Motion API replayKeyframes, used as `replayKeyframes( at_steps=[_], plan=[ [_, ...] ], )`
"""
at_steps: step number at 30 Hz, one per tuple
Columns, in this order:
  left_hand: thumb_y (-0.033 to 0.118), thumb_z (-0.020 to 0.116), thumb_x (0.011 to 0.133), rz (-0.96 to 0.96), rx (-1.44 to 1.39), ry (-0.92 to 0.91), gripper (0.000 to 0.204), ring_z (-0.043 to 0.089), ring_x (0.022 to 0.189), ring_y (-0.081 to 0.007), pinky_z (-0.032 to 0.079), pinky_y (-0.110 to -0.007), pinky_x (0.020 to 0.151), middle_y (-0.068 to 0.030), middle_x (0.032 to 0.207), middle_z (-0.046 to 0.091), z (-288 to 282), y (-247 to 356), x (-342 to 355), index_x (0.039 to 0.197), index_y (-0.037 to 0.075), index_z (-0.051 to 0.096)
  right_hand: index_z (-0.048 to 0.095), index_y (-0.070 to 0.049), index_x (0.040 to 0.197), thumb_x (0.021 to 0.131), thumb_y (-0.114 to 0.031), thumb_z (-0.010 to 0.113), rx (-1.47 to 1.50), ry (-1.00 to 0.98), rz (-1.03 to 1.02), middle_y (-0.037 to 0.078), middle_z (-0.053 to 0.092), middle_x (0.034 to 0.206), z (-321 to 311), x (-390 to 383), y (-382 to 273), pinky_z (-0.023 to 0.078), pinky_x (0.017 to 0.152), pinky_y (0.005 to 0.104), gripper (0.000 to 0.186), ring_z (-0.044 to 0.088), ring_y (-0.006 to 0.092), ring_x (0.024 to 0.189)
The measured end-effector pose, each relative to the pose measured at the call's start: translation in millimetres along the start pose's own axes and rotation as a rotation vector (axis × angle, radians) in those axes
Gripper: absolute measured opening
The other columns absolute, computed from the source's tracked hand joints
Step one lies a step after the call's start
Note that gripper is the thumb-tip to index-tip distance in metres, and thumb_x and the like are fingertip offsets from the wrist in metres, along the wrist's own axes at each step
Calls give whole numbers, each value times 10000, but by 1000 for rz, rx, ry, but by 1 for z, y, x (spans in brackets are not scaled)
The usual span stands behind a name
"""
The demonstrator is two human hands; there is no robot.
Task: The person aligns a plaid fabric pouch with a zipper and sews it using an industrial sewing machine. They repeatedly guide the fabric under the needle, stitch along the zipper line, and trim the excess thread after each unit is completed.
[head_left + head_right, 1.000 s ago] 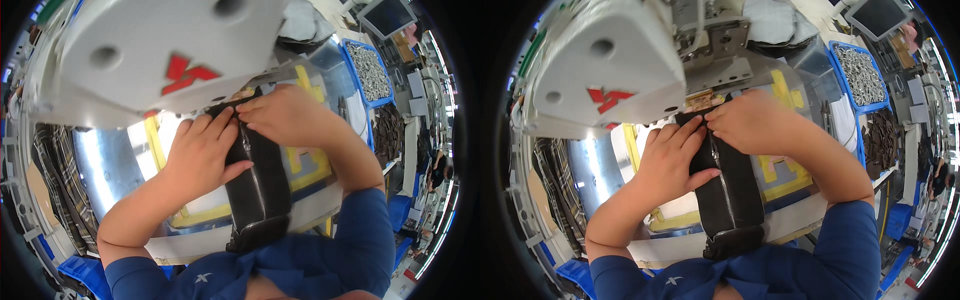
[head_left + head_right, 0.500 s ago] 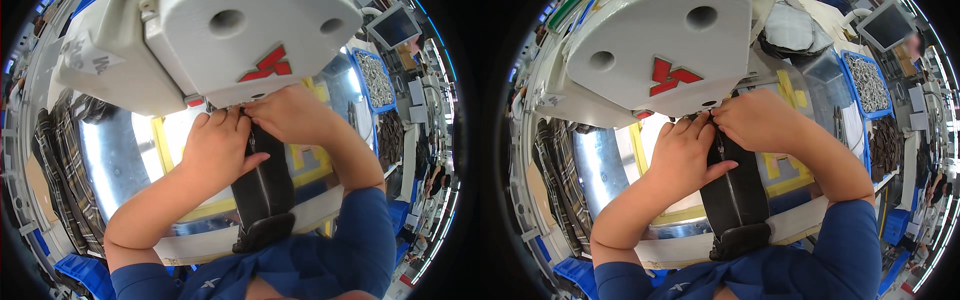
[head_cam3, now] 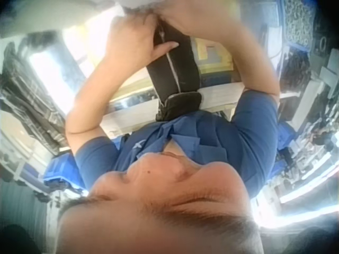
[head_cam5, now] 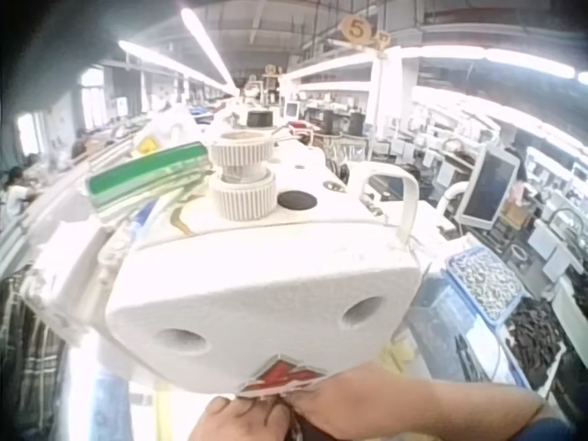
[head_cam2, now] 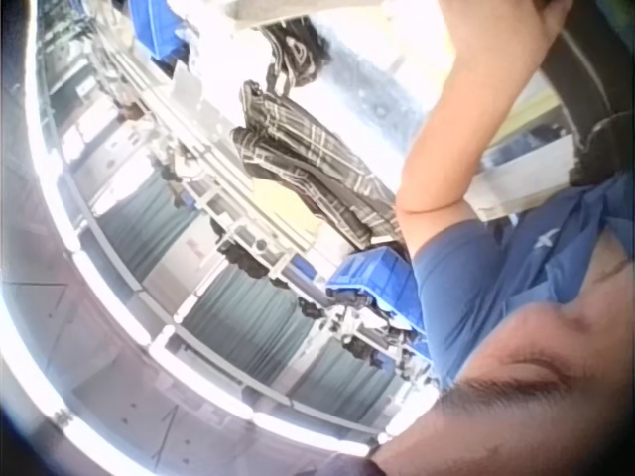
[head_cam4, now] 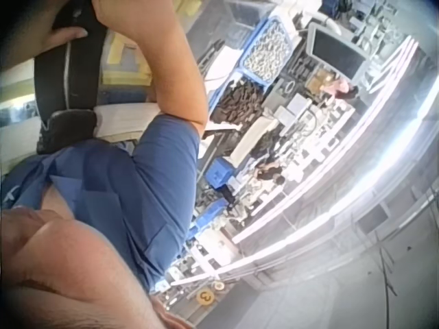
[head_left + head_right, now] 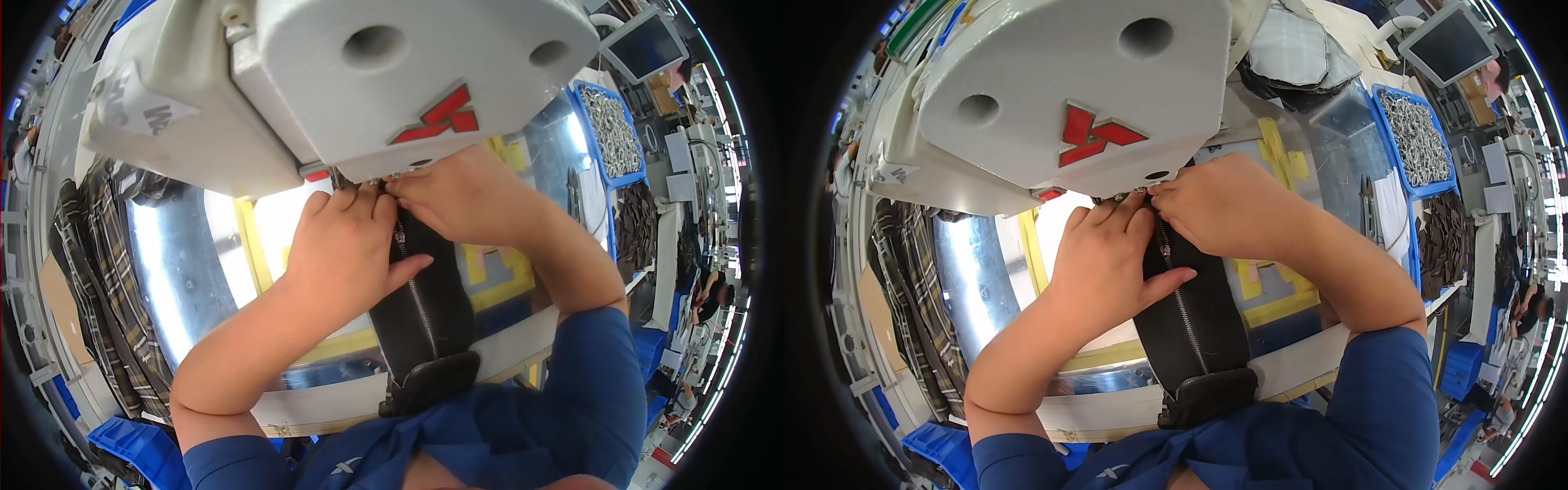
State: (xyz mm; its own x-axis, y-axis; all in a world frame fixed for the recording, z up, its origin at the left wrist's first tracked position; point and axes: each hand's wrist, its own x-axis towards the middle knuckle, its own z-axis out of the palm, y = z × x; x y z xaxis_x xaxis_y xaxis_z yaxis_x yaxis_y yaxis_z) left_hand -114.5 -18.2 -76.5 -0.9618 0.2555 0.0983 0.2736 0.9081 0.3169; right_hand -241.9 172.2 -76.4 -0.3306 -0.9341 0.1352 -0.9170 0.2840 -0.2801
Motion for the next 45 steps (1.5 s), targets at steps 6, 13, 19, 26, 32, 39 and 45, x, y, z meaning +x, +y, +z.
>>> replayKeyframes(
  at_steps=[6, 13, 19, 26, 32, 39, 45],
  plan=[
    [582, 869, 787, 57, -62, 80, 738, 700, 1149, -351, 513, -456, 998, -247, 1348, 710, 6, -3, 3, 1165, -26, 691, 770, -69, 1066, 978, -171, 673, 26, 22, 1, 61, 764, 994, -8, -5, 2, 583, 715, 415, 166, 744, 274, 887],
    [584, 868, 785, 6, -28, -13, 740, 702, 1112, -336, 517, -445, 978, -227, 1343, 710, -1, 1, 1, 1174, -20, 692, 795, -73, 1146, 978, -186, 693, 16, -29, 21, 52, 791, 1064, -7, -5, -4, 598, 739, 392, 227, 759, 253, 938],
    [589, 862, 790, 19, 6, 36, 739, 696, 1122, -331, 514, -442, 984, -225, 1345, 707, 4, 1, -3, 1176, -18, 690, 800, -71, 1153, 990, -198, 688, 58, 13, -20, 38, 802, 1114, -6, -9, -2, 610, 769, 374, 235, 766, 233, 968],
    [582, 866, 779, 3, 19, -40, 798, 668, 1178, -379, 491, -464, 1030, -252, 1421, 669, -5, 5, -1, 1243, -39, 678, 805, -88, 1098, 967, -185, 658, -56, 56, -136, 34, 790, 1116, 2, -12, 6, 628, 765, 399, 219, 770, 228, 995],
    [546, 907, 730, 82, -7, -9, 925, 599, 1326, -417, 438, -522, 1119, -261, 1496, 613, 4, 9, 1, 1371, -66, 640, 788, -114, 1238, 986, -215, 657, -29, -271, 53, 7, 750, 1339, -20, -16, 7, 636, 804, 383, 302, 761, 205, 1081],
    [524, 895, 761, 140, -11, 14, 905, 566, 1376, -430, 422, -539, 1141, -248, 1523, 583, 21, 15, 3, 1389, -69, 625, 807, -115, 1147, 988, -225, 676, 96, 161, 51, 90, 764, 1203, -21, -71, 41, 607, 939, 455, 234, 751, 311, 1078],
    [534, 871, 792, 168, -1, 68, 875, 568, 1368, -425, 419, -543, 1136, -244, 1521, 585, 29, 10, 0, 1390, -57, 627, 818, -44, 964, 934, -335, 679, -116, 404, 1041, 208, 794, 1027, -102, -131, 167, 593, 902, 502, 324, 755, 414, 983]
  ],
)
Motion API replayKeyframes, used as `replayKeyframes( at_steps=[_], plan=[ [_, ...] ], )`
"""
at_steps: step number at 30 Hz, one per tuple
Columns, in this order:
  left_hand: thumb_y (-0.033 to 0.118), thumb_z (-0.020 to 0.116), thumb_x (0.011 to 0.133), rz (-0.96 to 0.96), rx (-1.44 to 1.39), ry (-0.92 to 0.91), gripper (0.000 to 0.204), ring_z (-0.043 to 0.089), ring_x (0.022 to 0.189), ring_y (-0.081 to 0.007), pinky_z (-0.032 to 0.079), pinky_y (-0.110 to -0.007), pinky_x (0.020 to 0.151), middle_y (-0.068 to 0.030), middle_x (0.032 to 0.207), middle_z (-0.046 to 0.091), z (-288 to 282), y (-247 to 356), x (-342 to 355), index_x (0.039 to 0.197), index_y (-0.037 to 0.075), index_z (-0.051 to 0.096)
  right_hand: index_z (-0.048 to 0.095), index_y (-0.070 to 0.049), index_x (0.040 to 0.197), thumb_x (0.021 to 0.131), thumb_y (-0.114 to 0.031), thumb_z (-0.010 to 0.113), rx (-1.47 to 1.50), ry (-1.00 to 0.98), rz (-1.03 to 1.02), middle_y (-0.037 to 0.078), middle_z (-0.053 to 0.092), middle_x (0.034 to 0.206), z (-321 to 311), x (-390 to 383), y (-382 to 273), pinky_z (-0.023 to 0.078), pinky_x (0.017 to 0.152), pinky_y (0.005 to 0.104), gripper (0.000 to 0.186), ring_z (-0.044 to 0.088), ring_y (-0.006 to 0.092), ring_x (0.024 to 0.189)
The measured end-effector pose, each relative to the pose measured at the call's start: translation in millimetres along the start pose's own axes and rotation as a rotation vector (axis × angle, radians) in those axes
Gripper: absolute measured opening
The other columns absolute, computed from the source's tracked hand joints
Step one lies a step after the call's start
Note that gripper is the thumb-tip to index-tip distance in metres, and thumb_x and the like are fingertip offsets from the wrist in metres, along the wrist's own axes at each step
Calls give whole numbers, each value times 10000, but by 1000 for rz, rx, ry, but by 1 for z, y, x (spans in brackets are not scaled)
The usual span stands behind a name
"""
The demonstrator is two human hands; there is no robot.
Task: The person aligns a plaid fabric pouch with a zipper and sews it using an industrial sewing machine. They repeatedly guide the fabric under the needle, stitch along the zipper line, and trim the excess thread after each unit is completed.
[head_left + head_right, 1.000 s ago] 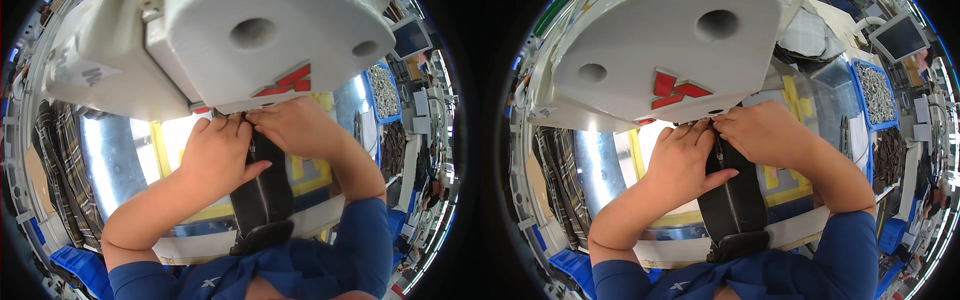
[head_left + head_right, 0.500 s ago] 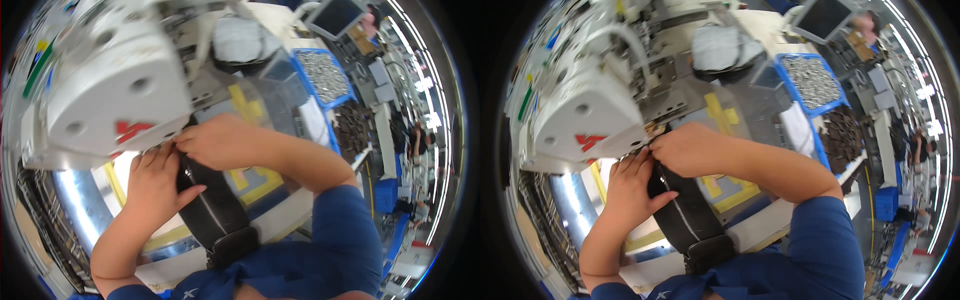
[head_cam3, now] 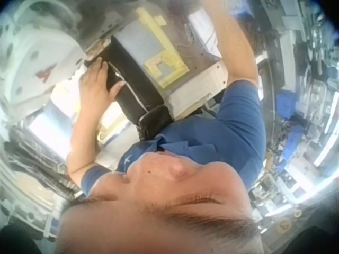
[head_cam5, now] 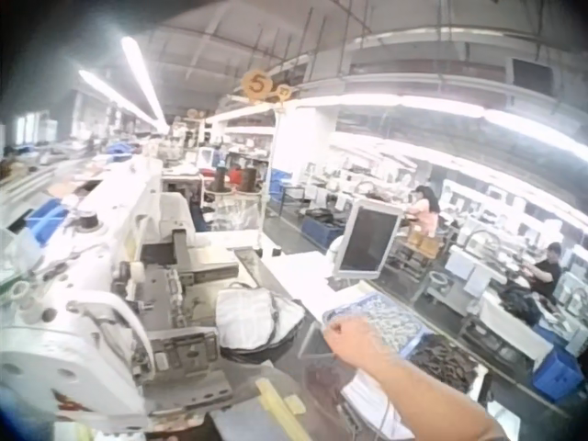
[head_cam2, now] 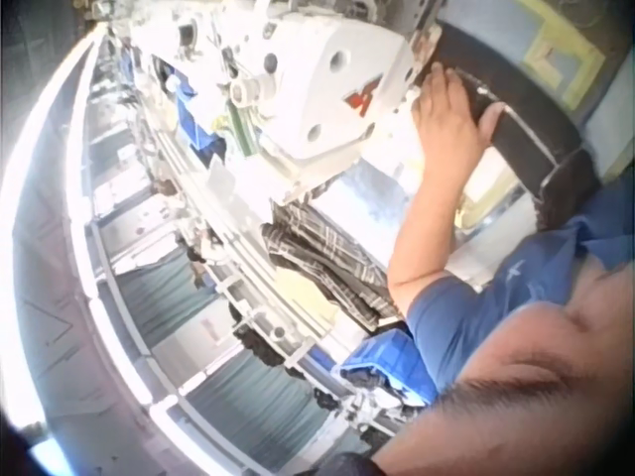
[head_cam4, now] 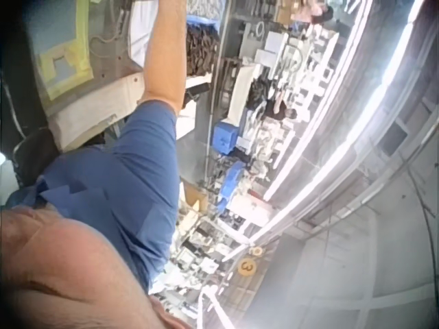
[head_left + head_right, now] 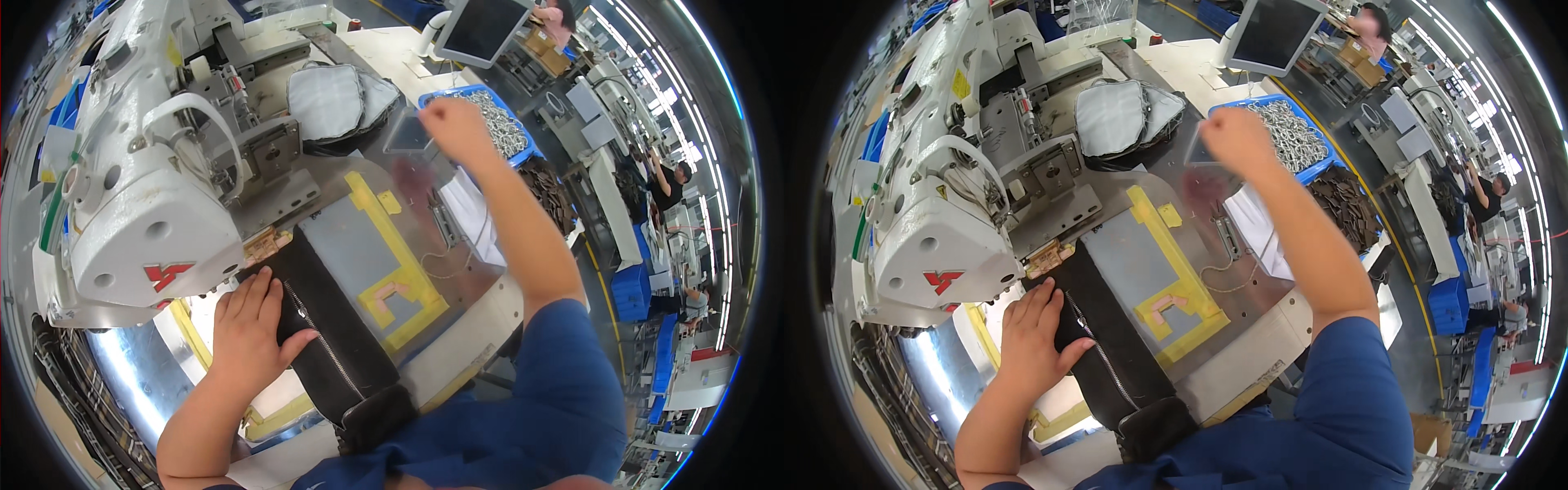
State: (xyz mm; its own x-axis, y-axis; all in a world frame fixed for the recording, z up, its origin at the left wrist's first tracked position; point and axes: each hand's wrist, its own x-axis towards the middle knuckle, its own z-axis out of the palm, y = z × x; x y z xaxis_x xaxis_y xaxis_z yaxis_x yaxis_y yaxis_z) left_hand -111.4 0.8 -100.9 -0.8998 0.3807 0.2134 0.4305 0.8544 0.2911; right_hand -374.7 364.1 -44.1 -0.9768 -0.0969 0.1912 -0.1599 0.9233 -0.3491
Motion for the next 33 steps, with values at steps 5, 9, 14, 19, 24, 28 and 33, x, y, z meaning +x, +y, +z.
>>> replayKeyframes(
  at_steps=[5, 9, 14, 19, 24, 28, 33],
  plan=[
    [558, 853, 810, 25, 15, -8, 885, 571, 1367, -423, 416, -535, 1134, -242, 1528, 583, -2, 1, 2, 1400, -57, 619, 812, -21, 888, 872, -417, 776, -266, 15, 177, 241, 770, 863, 12, 36, 85, 586, 819, 493, 398, 766, 394, 858],
    [618, 759, 881, 37, 62, 2, 848, 614, 1343, -379, 441, -495, 1119, -237, 1493, 623, -5, 1, 1, 1385, -53, 644, 802, -7, 824, 848, -370, 775, -248, 37, 135, 263, 765, 846, 30, 51, 112, 585, 815, 509, 364, 768, 424, 852],
    [570, 794, 869, 52, 55, -1, 816, 620, 1316, -392, 466, -491, 1106, -229, 1431, 650, -10, 8, -5, 1379, -50, 650, 805, 29, 887, 864, -342, 755, -322, -25, 110, 300, 767, 973, 21, 47, 102, 577, 918, 534, 376, 760, 447, 983],
    [515, 808, 875, 103, 25, 28, 720, 639, 1278, -365, 488, -473, 1077, -198, 1343, 682, -6, 7, -8, 1331, -28, 687, 771, 12, 777, 891, -321, 750, -212, -16, 159, 257, 753, 790, 24, 50, 111, 570, 746, 494, 353, 769, 375, 787],
    [505, 810, 875, 103, 6, 43, 716, 641, 1288, -368, 496, -471, 1080, -205, 1368, 678, -3, 6, -8, 1339, -25, 680, 755, 6, 825, 911, -320, 775, -262, 42, 36, 197, 739, 779, 21, 53, 113, 561, 699, 451, 338, 733, 303, 716],
    [504, 811, 876, 69, -6, 47, 742, 635, 1316, -381, 496, -484, 1108, -225, 1412, 663, 0, 4, -9, 1371, -27, 658, 763, 12, 968, 939, -181, 795, 98, 32, 60, 116, 764, 832, 7, 10, 4, 568, 704, 364, 198, 731, 201, 754],
    [496, 787, 902, 53, -42, 10, 761, 612, 1361, -385, 472, -480, 1153, -250, 1466, 632, -3, 4, -6, 1423, -34, 622, 778, -11, 1121, 966, -54, 768, 488, -475, -482, 74, 771, 934, 35, -78, -112, 580, 714, 315, 161, 731, 166, 814]
  ],
)
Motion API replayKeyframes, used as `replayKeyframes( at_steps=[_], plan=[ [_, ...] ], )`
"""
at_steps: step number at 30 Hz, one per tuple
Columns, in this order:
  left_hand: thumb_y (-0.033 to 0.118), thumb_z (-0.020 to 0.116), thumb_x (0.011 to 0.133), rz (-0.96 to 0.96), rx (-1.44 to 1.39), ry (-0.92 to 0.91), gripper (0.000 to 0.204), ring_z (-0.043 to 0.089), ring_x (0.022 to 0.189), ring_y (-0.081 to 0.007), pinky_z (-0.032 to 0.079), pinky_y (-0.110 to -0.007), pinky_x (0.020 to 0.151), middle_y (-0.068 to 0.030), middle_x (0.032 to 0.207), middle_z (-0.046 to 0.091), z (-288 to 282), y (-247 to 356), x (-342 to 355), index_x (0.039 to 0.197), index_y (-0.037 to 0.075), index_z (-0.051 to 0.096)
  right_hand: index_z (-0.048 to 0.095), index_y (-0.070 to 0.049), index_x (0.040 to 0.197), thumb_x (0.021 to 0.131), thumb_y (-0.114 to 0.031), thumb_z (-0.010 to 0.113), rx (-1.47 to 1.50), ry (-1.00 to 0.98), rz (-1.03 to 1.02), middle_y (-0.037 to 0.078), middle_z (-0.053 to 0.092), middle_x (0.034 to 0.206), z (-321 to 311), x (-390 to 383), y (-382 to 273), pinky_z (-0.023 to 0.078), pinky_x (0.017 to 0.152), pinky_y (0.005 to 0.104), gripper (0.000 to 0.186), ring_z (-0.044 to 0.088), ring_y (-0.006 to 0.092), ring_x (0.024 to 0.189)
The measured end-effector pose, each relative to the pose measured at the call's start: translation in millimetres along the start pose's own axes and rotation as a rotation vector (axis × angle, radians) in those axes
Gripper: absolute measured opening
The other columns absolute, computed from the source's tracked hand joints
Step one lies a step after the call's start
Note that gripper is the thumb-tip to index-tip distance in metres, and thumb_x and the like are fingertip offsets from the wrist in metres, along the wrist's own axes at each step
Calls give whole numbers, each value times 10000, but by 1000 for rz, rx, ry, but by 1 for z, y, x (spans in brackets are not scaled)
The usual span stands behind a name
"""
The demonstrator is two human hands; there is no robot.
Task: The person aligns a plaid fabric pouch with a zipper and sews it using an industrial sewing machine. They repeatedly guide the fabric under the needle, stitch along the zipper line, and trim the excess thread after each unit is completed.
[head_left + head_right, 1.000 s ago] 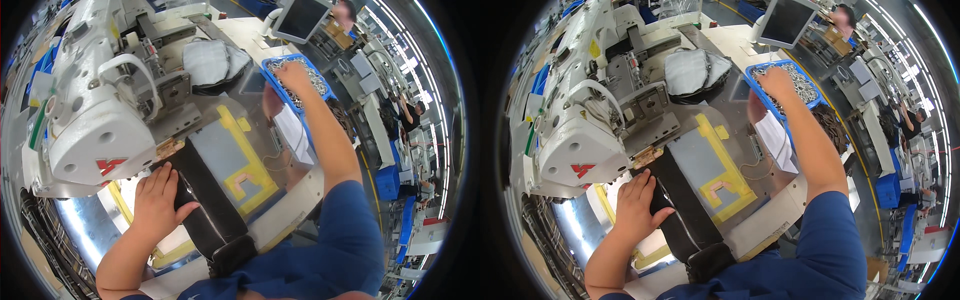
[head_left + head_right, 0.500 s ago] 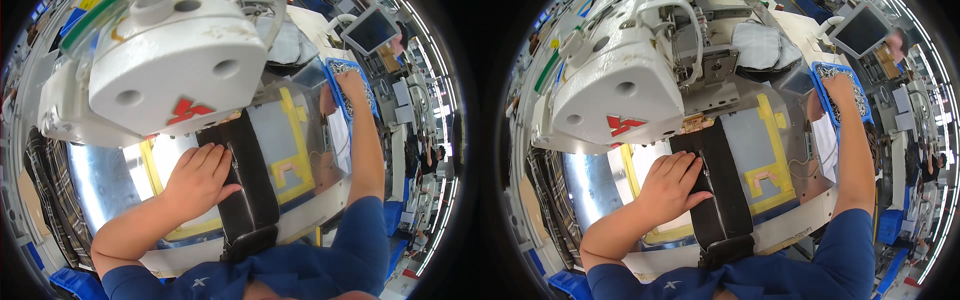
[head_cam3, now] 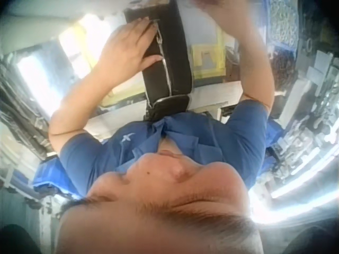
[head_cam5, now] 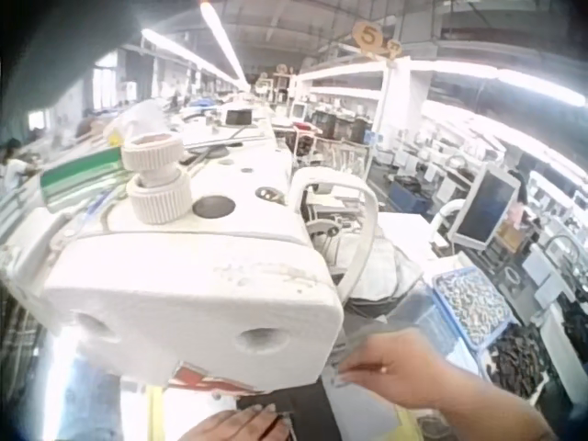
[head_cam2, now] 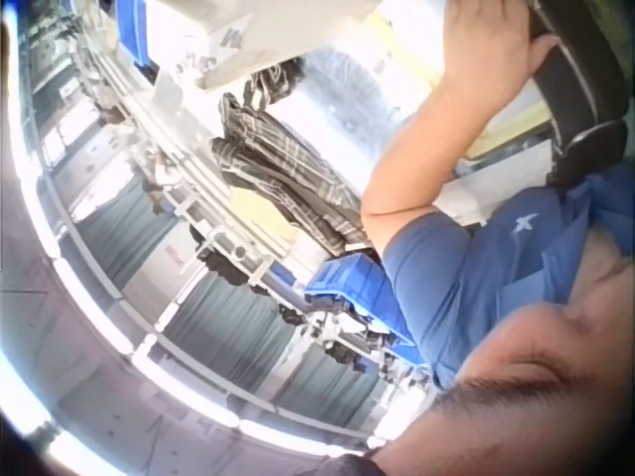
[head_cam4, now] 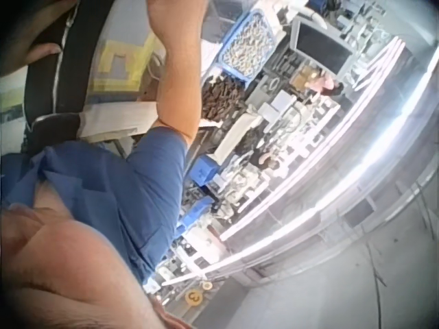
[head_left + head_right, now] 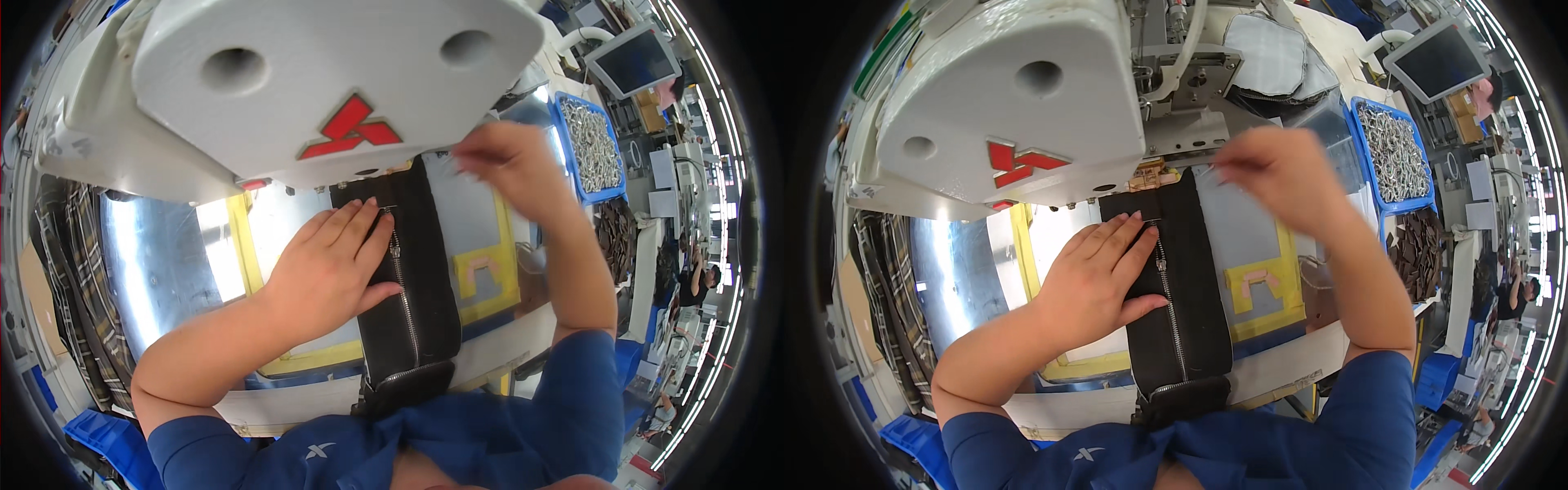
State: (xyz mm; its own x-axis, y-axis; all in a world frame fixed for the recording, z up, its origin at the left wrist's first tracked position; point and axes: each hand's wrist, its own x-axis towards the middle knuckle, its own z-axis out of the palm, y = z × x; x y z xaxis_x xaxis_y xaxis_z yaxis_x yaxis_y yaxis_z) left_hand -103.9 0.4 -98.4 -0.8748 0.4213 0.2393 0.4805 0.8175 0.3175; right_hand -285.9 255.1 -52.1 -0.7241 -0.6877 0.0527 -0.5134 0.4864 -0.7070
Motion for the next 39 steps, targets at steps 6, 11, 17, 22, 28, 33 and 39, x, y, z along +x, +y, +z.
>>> replayKeyframes(
  at_steps=[6, 11, 17, 22, 28, 33, 39],
  plan=[
    [491, 792, 899, -10, -3, -7, 771, 601, 1384, -392, 463, -494, 1166, -255, 1480, 623, -1, -1, 0, 1445, -20, 608, 786, -43, 1064, 930, -57, 739, -76, -90, -305, 148, 753, 949, 57, 4, -31, 584, 760, 408, 143, 725, 345, 855],
    [515, 794, 884, -46, 8, -15, 823, 595, 1389, -393, 450, -503, 1173, -253, 1485, 619, -2, 1, 2, 1452, -47, 593, 781, -35, 1024, 891, -52, 767, -85, -15, -283, 139, 758, 942, 66, 2, -25, 593, 757, 420, 134, 732, 351, 865],
    [543, 811, 854, -68, -2, -18, 842, 571, 1297, -397, 425, -510, 1108, -221, 1404, 607, -2, 1, 3, 1423, -50, 626, 777, -26, 1042, 869, -65, 779, -115, 1, -389, 134, 751, 952, 69, 1, -22, 601, 763, 418, 178, 732, 342, 863],
    [584, 794, 846, -45, 58, -28, 876, 532, 1247, -334, 426, -470, 1041, -171, 1426, 592, -1, 3, 3, 1438, -42, 632, 738, -39, 992, 910, -132, 739, -245, -27, -401, 109, 739, 976, 70, 2, -18, 589, 775, 464, 124, 714, 347, 881],
    [635, 797, 802, -44, 129, -21, 942, 549, 1184, -304, 448, -434, 972, -117, 1544, 579, 0, 2, 4, 1456, -23, 632, 715, -22, 906, 918, -130, 697, -255, -83, -253, 164, 724, 869, 68, 19, -30, 573, 751, 503, 110, 701, 392, 827],
    [655, 809, 764, -55, 134, -19, 977, 571, 1143, -295, 457, -421, 931, -118, 1530, 603, -5, 0, 9, 1451, -17, 635, 721, 14, 862, 903, -140, 671, -306, -109, -227, 206, 723, 819, 68, 34, -30, 576, 754, 513, 167, 707, 421, 798],
    [619, 841, 746, -71, 64, -27, 952, 592, 1134, -291, 463, -418, 932, -132, 1514, 615, -8, -3, 13, 1421, -24, 647, 733, 39, 857, 885, -161, 681, -185, -112, -117, 212, 729, 804, 61, 38, -35, 587, 755, 496, 209, 720, 418, 790]
  ],
)
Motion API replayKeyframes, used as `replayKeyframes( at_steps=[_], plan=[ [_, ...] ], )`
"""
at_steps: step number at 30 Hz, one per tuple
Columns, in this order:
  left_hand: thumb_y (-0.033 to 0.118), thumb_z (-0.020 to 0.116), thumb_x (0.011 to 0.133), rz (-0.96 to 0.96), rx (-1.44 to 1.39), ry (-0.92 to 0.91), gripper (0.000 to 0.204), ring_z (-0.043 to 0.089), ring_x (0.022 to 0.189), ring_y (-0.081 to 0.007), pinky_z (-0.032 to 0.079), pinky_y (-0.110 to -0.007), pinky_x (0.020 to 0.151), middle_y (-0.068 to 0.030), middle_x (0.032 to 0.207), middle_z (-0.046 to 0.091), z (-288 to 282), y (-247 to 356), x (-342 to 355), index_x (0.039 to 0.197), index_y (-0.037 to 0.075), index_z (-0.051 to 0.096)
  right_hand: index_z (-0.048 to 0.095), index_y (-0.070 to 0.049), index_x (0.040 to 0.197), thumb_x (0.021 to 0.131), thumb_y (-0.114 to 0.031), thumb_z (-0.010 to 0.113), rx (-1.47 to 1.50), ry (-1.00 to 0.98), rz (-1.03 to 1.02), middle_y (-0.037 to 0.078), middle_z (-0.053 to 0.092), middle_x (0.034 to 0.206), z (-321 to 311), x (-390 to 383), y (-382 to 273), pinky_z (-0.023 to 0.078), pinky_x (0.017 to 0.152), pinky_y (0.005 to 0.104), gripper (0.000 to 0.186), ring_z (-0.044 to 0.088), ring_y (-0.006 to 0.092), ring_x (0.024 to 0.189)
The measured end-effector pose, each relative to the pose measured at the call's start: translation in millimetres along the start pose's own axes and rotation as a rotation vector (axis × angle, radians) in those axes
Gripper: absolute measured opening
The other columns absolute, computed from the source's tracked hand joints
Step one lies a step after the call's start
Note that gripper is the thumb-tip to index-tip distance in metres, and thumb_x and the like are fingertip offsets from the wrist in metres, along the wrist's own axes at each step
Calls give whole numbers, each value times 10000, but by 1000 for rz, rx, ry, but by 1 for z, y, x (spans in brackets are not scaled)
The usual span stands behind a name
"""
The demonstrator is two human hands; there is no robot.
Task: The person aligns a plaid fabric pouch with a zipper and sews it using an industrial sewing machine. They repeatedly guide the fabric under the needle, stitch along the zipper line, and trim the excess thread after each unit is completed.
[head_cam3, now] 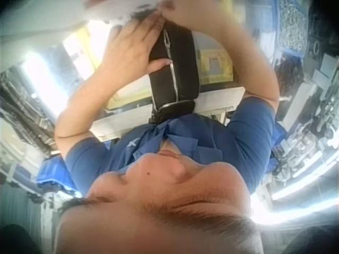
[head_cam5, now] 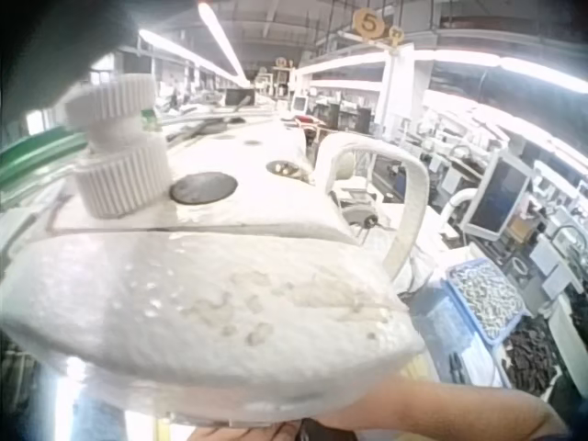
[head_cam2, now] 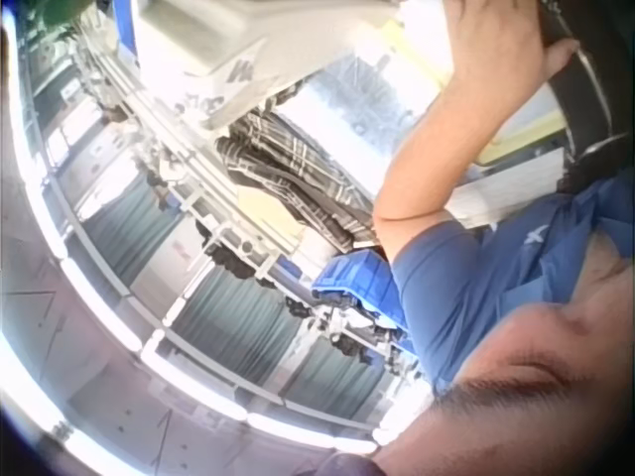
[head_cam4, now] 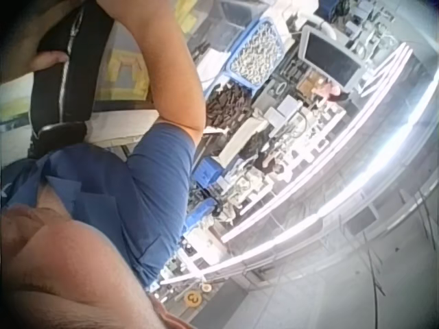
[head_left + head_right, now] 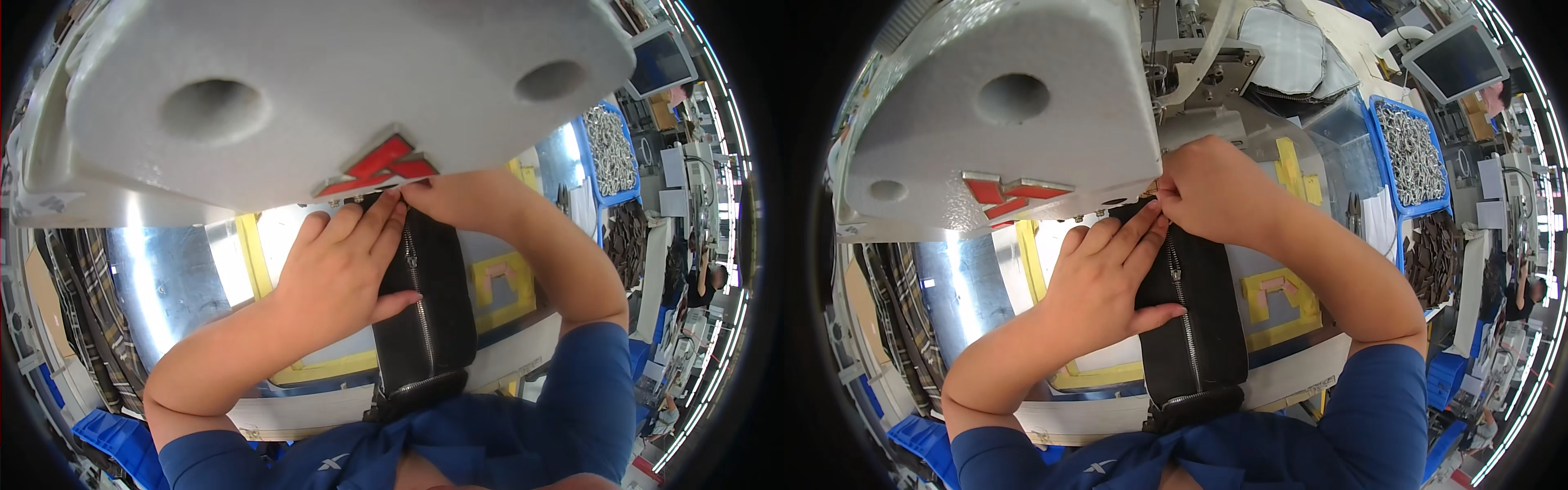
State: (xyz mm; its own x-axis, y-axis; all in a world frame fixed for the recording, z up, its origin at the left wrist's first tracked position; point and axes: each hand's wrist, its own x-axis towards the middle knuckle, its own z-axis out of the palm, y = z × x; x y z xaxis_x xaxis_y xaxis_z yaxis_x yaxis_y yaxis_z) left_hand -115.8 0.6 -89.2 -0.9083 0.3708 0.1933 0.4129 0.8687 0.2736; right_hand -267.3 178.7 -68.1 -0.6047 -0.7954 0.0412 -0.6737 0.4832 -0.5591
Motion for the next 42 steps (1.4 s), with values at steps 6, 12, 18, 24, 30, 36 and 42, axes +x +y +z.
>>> replayKeyframes(
  at_steps=[6, 12, 18, 24, 30, 36, 42],
  plan=[
    [549, 889, 720, -49, -151, 21, 912, 620, 1118, -307, 480, -430, 942, -155, 1502, 631, -1, -5, 2, 1393, -25, 667, 758, -17, 1067, 896, -118, 714, -247, -34, -157, 134, 749, 980, 3, -30, 0, 599, 830, 445, 204, 739, 336, 913],
    [479, 908, 726, -54, -268, 31, 830, 672, 1106, -336, 503, -444, 978, -183, 1477, 653, -2, -12, 7, 1353, -23, 698, 755, -24, 1115, 896, -129, 674, -230, 164, -320, 81, 731, 1017, 23, -42, 13, 588, 811, 427, 256, 723, 291, 895],
    [456, 910, 734, -60, -309, 10, 800, 687, 1151, -360, 501, -454, 1036, -191, 1468, 660, -2, -14, 9, 1338, -26, 701, 746, 18, 1164, 875, -163, 666, -380, 144, -370, 89, 729, 1031, 21, -45, 13, 574, 802, 401, 351, 724, 257, 908],
    [448, 907, 739, -108, -384, -26, 787, 685, 1213, -368, 499, -459, 1047, -192, 1472, 658, -4, -14, 9, 1336, -23, 704, 741, 29, 1188, 876, -160, 659, -368, 174, -376, 85, 717, 1012, 23, -48, 11, 561, 797, 404, 374, 714, 253, 905],
    [430, 899, 749, -126, -390, -62, 762, 689, 1194, -362, 497, -456, 1037, -177, 1468, 666, -6, -14, 9, 1344, -7, 709, 738, 20, 1175, 877, -153, 657, -345, 165, -365, 86, 706, 1024, 22, -45, 11, 542, 791, 407, 354, 701, 256, 915],
    [407, 883, 778, -107, -324, -2, 710, 685, 1125, -346, 489, -444, 1021, -168, 1443, 683, 0, -14, 2, 1343, 9, 724, 729, -9, 1126, 876, -155, 661, -358, 143, -345, 72, 686, 1010, 18, -44, 8, 530, 793, 407, 298, 691, 251, 910],
    [394, 866, 799, -60, -311, 67, 675, 684, 1055, -339, 492, -438, 974, -176, 1408, 696, 3, -18, 1, 1336, 10, 727, 721, -39, 1047, 871, -154, 662, -363, 151, -328, 59, 665, 941, 20, -42, 6, 514, 815, 404, 218, 686, 247, 885]
  ],
)
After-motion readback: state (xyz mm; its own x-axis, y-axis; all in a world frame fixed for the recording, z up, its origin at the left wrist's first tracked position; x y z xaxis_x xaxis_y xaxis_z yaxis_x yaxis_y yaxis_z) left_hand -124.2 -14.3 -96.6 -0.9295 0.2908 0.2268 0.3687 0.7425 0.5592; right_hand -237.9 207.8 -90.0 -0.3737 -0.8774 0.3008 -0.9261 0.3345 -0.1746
